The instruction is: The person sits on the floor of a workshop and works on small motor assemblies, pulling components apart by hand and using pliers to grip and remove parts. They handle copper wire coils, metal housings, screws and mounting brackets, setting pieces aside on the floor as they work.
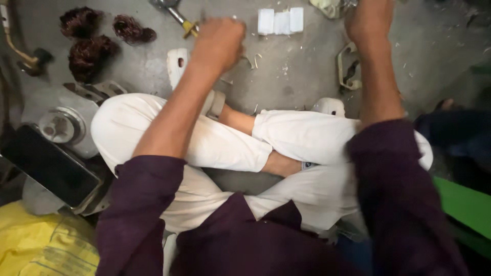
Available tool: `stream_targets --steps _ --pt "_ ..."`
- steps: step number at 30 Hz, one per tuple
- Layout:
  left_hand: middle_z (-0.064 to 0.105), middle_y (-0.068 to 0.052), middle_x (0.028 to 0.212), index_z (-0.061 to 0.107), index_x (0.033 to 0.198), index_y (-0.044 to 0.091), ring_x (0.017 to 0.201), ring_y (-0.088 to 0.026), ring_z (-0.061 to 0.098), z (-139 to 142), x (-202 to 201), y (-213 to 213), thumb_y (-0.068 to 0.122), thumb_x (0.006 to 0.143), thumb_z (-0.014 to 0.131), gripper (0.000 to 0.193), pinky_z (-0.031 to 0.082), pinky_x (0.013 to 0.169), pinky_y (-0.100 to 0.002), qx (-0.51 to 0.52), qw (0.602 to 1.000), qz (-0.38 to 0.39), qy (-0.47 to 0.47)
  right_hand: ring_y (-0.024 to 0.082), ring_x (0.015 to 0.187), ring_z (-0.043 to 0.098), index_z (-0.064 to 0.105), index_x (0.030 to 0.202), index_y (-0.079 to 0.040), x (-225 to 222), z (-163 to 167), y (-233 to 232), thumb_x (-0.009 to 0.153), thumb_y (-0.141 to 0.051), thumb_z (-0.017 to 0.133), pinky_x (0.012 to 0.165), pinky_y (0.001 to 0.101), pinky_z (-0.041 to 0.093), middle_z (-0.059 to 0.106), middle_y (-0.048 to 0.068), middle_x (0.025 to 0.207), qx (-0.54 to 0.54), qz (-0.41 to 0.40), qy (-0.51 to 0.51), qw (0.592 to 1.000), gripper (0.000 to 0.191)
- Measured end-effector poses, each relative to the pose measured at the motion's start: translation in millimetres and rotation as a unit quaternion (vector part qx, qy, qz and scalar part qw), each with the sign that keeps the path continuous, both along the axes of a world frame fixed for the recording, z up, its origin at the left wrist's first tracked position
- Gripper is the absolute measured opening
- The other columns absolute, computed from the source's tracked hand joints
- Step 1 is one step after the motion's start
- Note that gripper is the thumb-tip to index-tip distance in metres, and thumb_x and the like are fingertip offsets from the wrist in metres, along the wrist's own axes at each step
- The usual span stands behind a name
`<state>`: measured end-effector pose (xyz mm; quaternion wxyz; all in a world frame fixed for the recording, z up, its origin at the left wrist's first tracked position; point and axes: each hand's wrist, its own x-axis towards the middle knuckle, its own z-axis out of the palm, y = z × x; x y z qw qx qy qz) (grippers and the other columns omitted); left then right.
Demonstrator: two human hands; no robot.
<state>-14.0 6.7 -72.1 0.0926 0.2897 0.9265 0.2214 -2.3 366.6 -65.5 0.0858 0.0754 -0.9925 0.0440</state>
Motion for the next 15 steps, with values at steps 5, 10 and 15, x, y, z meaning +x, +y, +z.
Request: stream_targets --steps 5,10,15 --pt "0.074 -0.022 0.099 0.078 0.091 0.004 0.094 -0.040 0.072 -34 -2 15 0.010 0.076 0.075 0.017 0.056 0.082 -0.049 -0.103 0.987 -0.052 -0.113 0.036 0.087 0.072 0.073 0.096 -0.009 -11 -20 9 0.072 -0.026 0.082 0.076 0.0539 0.054 0.072 0.017 0.093 0.115 0.041 0.067 0.990 0.031" --pt "0.074 -0.021 0.103 0.079 0.093 0.004 0.096 -0.039 0.073 -44 4 23 0.010 0.079 0.075 0.016 0.057 0.084 -0.048 -0.132 0.981 -0.058 -0.134 0.039 0.093 0.069 0.070 0.109 0.002 -18 5 37 0.099 -0.008 0.073 0.079 0.0474 0.054 0.071 0.022 0.102 -0.133 0.008 -0.003 0.991 0.014" --pt "0.075 -0.021 0.101 0.079 0.093 0.004 0.096 -0.039 0.073 -39 5 26 0.015 0.082 0.075 0.016 0.055 0.086 -0.048 -0.099 0.986 -0.042 -0.128 0.023 0.102 0.070 0.068 0.118 -0.001 2 83 32 0.110 0.000 0.061 0.098 0.0455 0.062 0.070 0.006 0.111 -0.620 -0.068 -0.143 0.769 0.011"
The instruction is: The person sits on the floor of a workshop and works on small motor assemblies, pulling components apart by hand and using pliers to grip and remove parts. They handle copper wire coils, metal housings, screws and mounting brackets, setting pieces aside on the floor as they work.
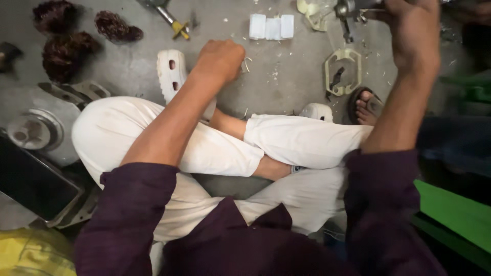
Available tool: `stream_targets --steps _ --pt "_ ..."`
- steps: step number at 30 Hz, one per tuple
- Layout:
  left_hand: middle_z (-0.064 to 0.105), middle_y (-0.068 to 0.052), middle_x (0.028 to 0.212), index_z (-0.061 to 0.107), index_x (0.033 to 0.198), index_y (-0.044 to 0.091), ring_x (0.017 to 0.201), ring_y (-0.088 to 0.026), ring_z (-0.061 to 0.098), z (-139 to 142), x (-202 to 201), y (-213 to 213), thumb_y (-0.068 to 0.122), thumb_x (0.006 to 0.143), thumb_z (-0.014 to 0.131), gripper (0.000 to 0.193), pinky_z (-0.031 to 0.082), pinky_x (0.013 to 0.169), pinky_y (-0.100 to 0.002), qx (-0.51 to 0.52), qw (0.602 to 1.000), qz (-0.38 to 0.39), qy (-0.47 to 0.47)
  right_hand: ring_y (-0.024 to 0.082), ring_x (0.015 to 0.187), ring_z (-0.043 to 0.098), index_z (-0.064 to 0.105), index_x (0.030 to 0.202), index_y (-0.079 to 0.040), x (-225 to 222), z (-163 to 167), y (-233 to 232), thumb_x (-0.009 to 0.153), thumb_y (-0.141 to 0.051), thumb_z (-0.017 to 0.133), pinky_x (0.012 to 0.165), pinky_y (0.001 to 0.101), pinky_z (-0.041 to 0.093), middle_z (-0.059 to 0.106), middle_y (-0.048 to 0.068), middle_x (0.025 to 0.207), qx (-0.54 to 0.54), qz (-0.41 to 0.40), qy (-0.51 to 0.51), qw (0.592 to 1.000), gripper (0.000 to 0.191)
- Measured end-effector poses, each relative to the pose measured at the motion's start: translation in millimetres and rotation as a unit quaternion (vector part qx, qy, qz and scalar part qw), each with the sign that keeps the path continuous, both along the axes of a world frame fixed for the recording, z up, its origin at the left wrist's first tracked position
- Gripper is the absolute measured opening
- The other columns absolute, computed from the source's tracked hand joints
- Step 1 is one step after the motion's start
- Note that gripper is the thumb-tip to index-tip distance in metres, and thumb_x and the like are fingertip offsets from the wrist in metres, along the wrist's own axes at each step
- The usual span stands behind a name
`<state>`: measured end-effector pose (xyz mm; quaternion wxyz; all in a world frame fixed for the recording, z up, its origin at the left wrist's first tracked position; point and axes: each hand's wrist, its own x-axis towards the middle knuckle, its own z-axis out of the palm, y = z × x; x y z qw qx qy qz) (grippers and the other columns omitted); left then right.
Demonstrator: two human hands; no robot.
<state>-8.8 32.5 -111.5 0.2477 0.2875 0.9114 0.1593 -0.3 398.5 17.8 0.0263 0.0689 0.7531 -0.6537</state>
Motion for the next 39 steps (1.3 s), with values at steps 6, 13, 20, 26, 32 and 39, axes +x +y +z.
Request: stream_targets --steps 6,13,20,26,32,39 --pt "0.073 -0.021 0.107 0.078 0.097 0.005 0.100 -0.039 0.070 -6 1 10 0.013 0.080 0.074 0.020 0.055 0.085 -0.049 -0.002 1.000 0.002 -0.024 0.024 0.108 0.070 0.065 0.118 0.003 16 13 -39 0.112 -0.006 0.060 0.106 0.0448 0.059 0.069 0.010 0.114 -0.042 0.085 -0.134 0.986 0.011" --pt "0.074 -0.021 0.111 0.078 0.103 0.006 0.105 -0.038 0.071 -9 0 3 0.003 0.079 0.071 0.025 0.056 0.086 -0.048 -0.037 0.999 -0.003 -0.023 0.027 0.103 0.072 0.065 0.117 0.010 16 -76 -78 0.106 -0.015 0.061 0.102 0.0402 0.057 0.071 0.015 0.109 -0.036 0.218 -0.328 0.918 0.028" --pt "0.074 -0.022 0.109 0.078 0.102 0.004 0.104 -0.038 0.072 -3 -4 1 0.008 0.081 0.072 0.023 0.056 0.088 -0.047 -0.046 0.998 -0.001 -0.036 0.032 0.099 0.075 0.071 0.124 0.002 8 -107 -67 0.096 -0.012 0.070 0.095 0.0395 0.058 0.075 0.024 0.112 0.459 0.130 -0.128 0.869 0.031" --pt "0.075 -0.020 0.106 0.079 0.100 0.006 0.102 -0.037 0.072 -4 -5 1 0.005 0.078 0.072 0.023 0.055 0.087 -0.047 -0.037 0.999 0.002 -0.009 0.041 0.115 0.065 0.062 0.136 0.003 0 -109 -86 0.083 0.001 0.078 0.100 0.0435 0.053 0.066 0.024 0.129 0.438 0.136 0.162 0.874 0.055" --pt "0.074 -0.019 0.110 0.079 0.102 0.006 0.105 -0.036 0.072 -10 -8 3 0.004 0.081 0.071 0.023 0.057 0.086 -0.046 -0.063 0.997 0.007 -0.033 0.043 0.106 0.064 0.062 0.136 -0.003 -6 -110 -115 0.078 -0.011 0.088 0.093 0.0497 0.049 0.067 0.021 0.120 0.515 0.201 0.089 0.829 0.064" --pt "0.074 -0.017 0.113 0.078 0.104 0.008 0.106 -0.034 0.072 -11 -15 5 0.006 0.081 0.072 0.024 0.056 0.088 -0.045 -0.072 0.997 0.008 -0.032 0.026 0.096 0.071 0.059 0.124 0.006 -25 -107 -91 0.071 -0.012 0.095 0.083 0.0377 0.058 0.070 0.017 0.112 0.351 0.119 -0.012 0.929 0.067"
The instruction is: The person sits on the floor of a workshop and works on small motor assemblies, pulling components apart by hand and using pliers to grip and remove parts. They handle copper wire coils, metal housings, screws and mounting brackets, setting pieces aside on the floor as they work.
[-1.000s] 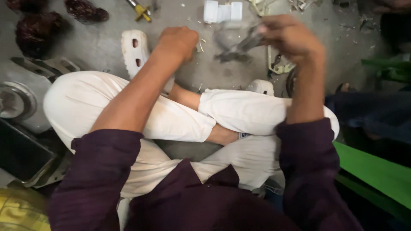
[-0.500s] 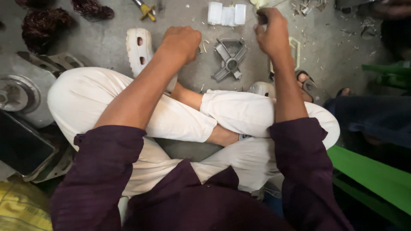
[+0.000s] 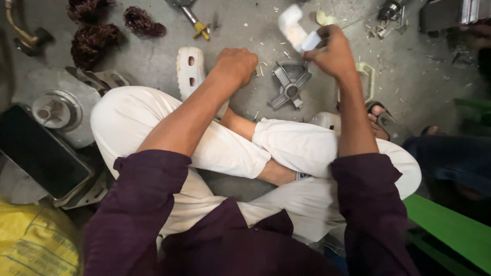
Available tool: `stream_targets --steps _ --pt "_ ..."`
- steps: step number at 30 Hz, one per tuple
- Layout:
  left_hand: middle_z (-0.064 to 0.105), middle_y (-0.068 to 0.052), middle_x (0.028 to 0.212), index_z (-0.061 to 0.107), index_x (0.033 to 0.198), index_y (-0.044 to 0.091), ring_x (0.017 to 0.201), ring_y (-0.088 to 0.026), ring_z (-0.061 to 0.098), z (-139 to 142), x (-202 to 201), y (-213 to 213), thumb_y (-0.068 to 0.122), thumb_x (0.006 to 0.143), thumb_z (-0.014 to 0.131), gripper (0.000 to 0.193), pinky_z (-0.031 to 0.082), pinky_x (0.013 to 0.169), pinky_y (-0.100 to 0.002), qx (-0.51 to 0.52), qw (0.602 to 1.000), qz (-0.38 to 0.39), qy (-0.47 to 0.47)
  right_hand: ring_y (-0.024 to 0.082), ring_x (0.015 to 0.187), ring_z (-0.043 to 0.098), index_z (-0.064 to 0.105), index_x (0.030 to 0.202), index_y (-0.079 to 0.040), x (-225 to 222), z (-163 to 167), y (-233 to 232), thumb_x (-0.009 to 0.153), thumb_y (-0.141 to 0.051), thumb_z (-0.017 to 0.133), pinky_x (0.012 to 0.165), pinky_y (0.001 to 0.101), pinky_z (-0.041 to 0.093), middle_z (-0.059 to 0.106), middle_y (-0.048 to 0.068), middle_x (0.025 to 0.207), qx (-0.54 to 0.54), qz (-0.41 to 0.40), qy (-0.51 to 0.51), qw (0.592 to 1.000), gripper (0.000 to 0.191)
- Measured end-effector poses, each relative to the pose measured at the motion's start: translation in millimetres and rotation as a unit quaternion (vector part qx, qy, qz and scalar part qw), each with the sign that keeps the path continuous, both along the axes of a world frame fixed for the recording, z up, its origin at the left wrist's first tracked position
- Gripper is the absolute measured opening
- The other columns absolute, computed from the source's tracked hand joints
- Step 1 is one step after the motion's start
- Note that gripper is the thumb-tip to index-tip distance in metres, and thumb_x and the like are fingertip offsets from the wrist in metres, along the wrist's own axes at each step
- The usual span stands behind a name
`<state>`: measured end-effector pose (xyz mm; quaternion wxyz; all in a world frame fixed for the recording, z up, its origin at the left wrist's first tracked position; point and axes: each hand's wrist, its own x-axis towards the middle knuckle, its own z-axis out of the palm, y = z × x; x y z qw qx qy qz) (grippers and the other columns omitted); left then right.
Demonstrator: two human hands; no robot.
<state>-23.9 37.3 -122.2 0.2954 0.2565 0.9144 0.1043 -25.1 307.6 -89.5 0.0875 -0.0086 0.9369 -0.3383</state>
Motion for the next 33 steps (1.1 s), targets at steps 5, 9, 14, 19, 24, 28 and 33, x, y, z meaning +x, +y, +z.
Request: stream_targets --steps 5,9,14,19,24,28,33 --pt "0.067 -0.023 0.119 0.054 0.133 0.004 0.105 -0.043 0.068 14 -4 1 0.037 0.078 0.082 0.070 0.051 0.086 -0.051 0.126 0.973 0.139 0.137 0.019 0.093 0.073 0.055 0.135 0.005 -1 25 4 0.078 -0.003 0.086 0.082 0.0317 0.059 0.070 0.015 0.104 -0.133 -0.040 -0.089 0.986 0.066" --pt "0.066 -0.030 0.119 0.044 0.140 -0.001 0.102 -0.049 0.066 27 -7 3 0.044 0.093 0.080 0.074 0.052 0.086 -0.054 0.349 0.883 0.284 0.133 0.017 0.096 0.072 0.053 0.136 0.005 6 37 -21 0.078 0.002 0.085 0.082 0.0302 0.061 0.069 0.014 0.108 -0.207 -0.002 -0.085 0.975 0.066" --pt "0.075 -0.024 0.106 0.060 0.128 0.005 0.104 -0.042 0.072 28 -12 0 0.033 0.087 0.077 0.053 0.056 0.091 -0.048 0.374 0.860 0.339 0.077 0.018 0.097 0.071 0.052 0.139 0.004 8 39 -35 0.082 0.002 0.086 0.084 0.0299 0.060 0.071 0.015 0.112 -0.206 0.041 -0.075 0.975 0.067" --pt "0.077 -0.019 0.097 0.058 0.127 0.002 0.077 -0.029 0.078 22 -17 2 0.033 0.089 0.076 0.053 0.059 0.070 -0.038 0.461 0.810 0.361 0.046 0.016 0.100 0.071 0.052 0.143 0.003 9 31 -26 0.082 0.006 0.081 0.086 0.0293 0.060 0.070 0.013 0.117 -0.252 0.008 -0.097 0.963 0.068" --pt "0.076 -0.014 0.095 0.048 0.135 0.003 0.062 -0.019 0.077 24 -25 5 0.030 0.096 0.057 0.049 0.058 0.056 -0.031 0.569 0.678 0.440 -0.151 0.016 0.104 0.067 0.056 0.144 0.003 10 29 -18 0.083 0.009 0.080 0.089 0.0295 0.059 0.060 0.012 0.131 -0.237 0.003 -0.056 0.970 0.066" --pt "0.075 -0.012 0.098 0.053 0.129 0.002 0.069 -0.020 0.078 28 -26 -1 0.029 0.100 0.049 0.040 0.059 0.061 -0.031 0.643 0.597 0.434 -0.204 0.016 0.111 0.067 0.053 0.148 0.004 9 36 -16 0.086 0.009 0.078 0.097 0.0301 0.059 0.061 0.014 0.138 -0.312 -0.019 -0.080 0.946 0.067" --pt "0.077 -0.013 0.102 0.062 0.124 -0.002 0.082 -0.022 0.077 34 -26 -9 0.029 0.107 0.049 0.038 0.061 0.072 -0.032 0.679 0.552 0.410 -0.257 0.021 0.114 0.069 0.047 0.150 0.006 7 44 -22 0.091 0.005 0.078 0.099 0.0336 0.059 0.064 0.015 0.135 -0.469 -0.036 -0.107 0.876 0.066"
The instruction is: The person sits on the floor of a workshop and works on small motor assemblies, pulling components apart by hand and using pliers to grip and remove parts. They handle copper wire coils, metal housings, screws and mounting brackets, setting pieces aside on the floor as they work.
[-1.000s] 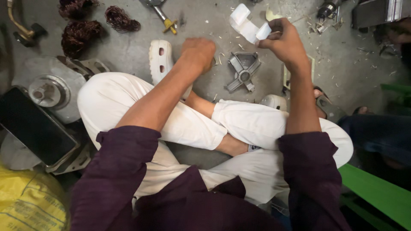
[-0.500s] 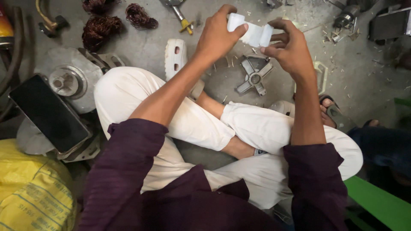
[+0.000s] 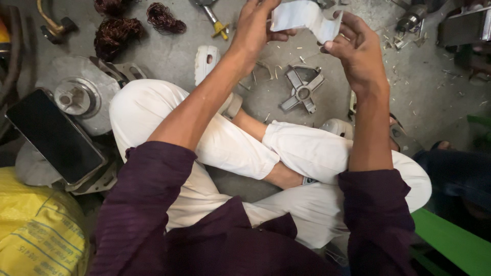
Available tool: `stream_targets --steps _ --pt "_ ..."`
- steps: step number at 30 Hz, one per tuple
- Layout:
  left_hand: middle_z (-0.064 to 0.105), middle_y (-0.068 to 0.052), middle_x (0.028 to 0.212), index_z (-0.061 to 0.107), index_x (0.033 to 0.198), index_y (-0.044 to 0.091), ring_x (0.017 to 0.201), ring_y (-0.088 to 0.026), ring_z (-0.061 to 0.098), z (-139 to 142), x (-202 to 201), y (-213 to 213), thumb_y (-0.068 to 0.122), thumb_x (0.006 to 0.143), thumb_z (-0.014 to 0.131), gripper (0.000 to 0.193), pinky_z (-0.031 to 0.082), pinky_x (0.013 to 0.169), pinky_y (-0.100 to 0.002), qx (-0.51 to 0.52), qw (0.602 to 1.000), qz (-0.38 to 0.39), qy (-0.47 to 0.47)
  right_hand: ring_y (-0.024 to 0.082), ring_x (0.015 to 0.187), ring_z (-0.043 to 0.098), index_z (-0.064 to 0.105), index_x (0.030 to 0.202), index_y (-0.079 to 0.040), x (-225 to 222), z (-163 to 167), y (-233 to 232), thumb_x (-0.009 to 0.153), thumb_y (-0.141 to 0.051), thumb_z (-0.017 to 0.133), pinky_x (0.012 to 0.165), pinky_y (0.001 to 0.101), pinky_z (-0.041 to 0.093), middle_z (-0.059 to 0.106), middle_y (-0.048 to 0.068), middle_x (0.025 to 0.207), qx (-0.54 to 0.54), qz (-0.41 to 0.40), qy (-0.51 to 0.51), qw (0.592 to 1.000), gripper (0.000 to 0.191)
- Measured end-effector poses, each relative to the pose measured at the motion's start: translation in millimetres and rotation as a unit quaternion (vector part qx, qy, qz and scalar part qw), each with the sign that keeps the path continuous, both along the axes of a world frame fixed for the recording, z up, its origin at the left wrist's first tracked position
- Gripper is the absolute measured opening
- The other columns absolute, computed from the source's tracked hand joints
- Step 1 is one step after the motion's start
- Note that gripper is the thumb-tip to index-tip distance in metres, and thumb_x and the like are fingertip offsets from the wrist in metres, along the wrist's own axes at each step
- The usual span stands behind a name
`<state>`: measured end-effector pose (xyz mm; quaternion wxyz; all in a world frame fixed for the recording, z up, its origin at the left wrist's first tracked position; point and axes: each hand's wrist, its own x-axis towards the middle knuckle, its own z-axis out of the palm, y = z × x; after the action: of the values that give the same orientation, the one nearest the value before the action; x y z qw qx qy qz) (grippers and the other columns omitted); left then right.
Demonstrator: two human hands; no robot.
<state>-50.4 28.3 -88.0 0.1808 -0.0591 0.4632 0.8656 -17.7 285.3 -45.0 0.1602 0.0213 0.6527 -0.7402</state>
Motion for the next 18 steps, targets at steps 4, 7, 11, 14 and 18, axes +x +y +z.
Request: stream_targets --steps 4,7,11,14,18 --pt "0.077 -0.015 0.110 0.062 0.128 -0.004 0.093 -0.026 0.080 3 -3 -4 0.028 0.108 0.048 0.040 0.063 0.081 -0.035 0.076 0.995 -0.047 0.037 0.023 0.110 0.070 0.048 0.150 0.007 1 2 -7 0.091 0.000 0.080 0.098 0.0374 0.060 0.069 0.014 0.127 -0.066 0.007 -0.020 0.998 0.068" --pt "0.078 -0.014 0.114 0.059 0.133 0.000 0.100 -0.026 0.081 4 -1 -4 0.032 0.109 0.045 0.042 0.065 0.085 -0.035 0.086 0.991 -0.082 0.054 0.023 0.108 0.071 0.049 0.149 0.007 4 2 -14 0.091 -0.003 0.082 0.099 0.0380 0.059 0.071 0.014 0.125 -0.083 0.025 -0.034 0.996 0.067" --pt "0.078 -0.008 0.110 0.058 0.138 0.005 0.092 -0.019 0.080 6 5 1 0.038 0.107 0.046 0.046 0.060 0.076 -0.029 -0.035 0.993 -0.101 0.059 0.023 0.107 0.071 0.049 0.148 0.006 6 1 -25 0.094 -0.007 0.082 0.099 0.0383 0.059 0.071 0.014 0.124 -0.080 0.029 -0.030 0.996 0.064" --pt "0.077 -0.006 0.108 0.061 0.142 0.007 0.090 -0.014 0.076 6 8 3 0.040 0.108 0.052 0.048 0.057 0.075 -0.028 -0.094 0.985 -0.089 0.112 0.022 0.109 0.071 0.050 0.148 0.005 7 1 -32 0.093 -0.008 0.082 0.099 0.0377 0.059 0.071 0.013 0.124 -0.066 0.033 -0.025 0.997 0.065" --pt "0.076 0.000 0.106 0.060 0.143 0.011 0.092 -0.011 0.074 4 9 3 0.042 0.107 0.054 0.048 0.056 0.078 -0.029 -0.131 0.980 -0.096 0.116 0.021 0.112 0.071 0.051 0.148 0.003 8 0 -35 0.089 -0.010 0.084 0.099 0.0367 0.060 0.071 0.011 0.125 -0.058 0.034 -0.023 0.997 0.069"
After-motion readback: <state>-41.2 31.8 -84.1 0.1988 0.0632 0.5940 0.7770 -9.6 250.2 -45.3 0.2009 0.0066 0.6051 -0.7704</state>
